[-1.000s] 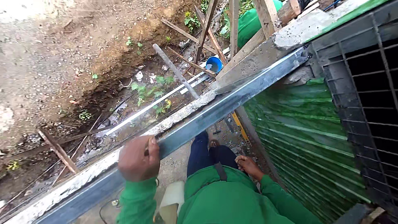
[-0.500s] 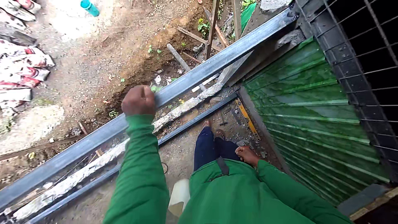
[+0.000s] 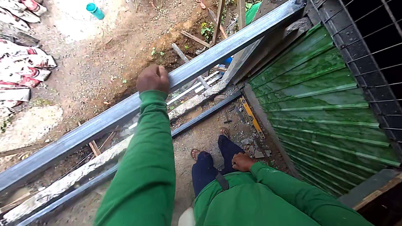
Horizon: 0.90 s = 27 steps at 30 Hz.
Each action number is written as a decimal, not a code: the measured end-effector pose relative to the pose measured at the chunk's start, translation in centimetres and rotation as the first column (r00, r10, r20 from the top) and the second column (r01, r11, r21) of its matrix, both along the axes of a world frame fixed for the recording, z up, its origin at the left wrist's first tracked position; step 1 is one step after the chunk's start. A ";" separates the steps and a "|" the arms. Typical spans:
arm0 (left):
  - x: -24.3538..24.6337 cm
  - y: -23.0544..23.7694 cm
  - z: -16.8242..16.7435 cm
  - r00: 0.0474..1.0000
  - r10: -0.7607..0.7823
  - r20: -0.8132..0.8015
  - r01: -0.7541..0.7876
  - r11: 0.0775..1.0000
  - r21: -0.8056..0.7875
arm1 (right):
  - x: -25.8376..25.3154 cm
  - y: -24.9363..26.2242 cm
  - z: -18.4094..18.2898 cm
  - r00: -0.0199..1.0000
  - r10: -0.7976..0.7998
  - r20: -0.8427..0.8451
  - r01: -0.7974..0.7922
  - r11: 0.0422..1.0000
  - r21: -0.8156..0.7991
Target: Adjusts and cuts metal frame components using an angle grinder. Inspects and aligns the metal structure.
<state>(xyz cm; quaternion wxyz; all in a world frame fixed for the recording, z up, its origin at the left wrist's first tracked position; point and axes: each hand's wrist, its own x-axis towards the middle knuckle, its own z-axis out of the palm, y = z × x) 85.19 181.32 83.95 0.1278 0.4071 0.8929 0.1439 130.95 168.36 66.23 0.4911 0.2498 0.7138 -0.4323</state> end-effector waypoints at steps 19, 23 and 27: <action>17.5 -47.2 -24.4 0.597 0.065 0.799 0.513 0.735 -0.443 | -6.7 -10.5 4.8 0.992 -0.122 0.040 0.127 0.875 -0.467; 19.8 -51.6 -24.5 0.569 0.133 0.812 0.473 0.755 -0.455 | -6.8 -11.8 5.4 0.996 -0.089 0.028 0.090 0.832 -0.548; 19.5 -50.8 -26.2 0.522 0.275 0.807 0.332 0.806 -0.490 | -6.7 -8.1 3.2 0.995 -0.104 -0.005 0.083 0.818 -0.569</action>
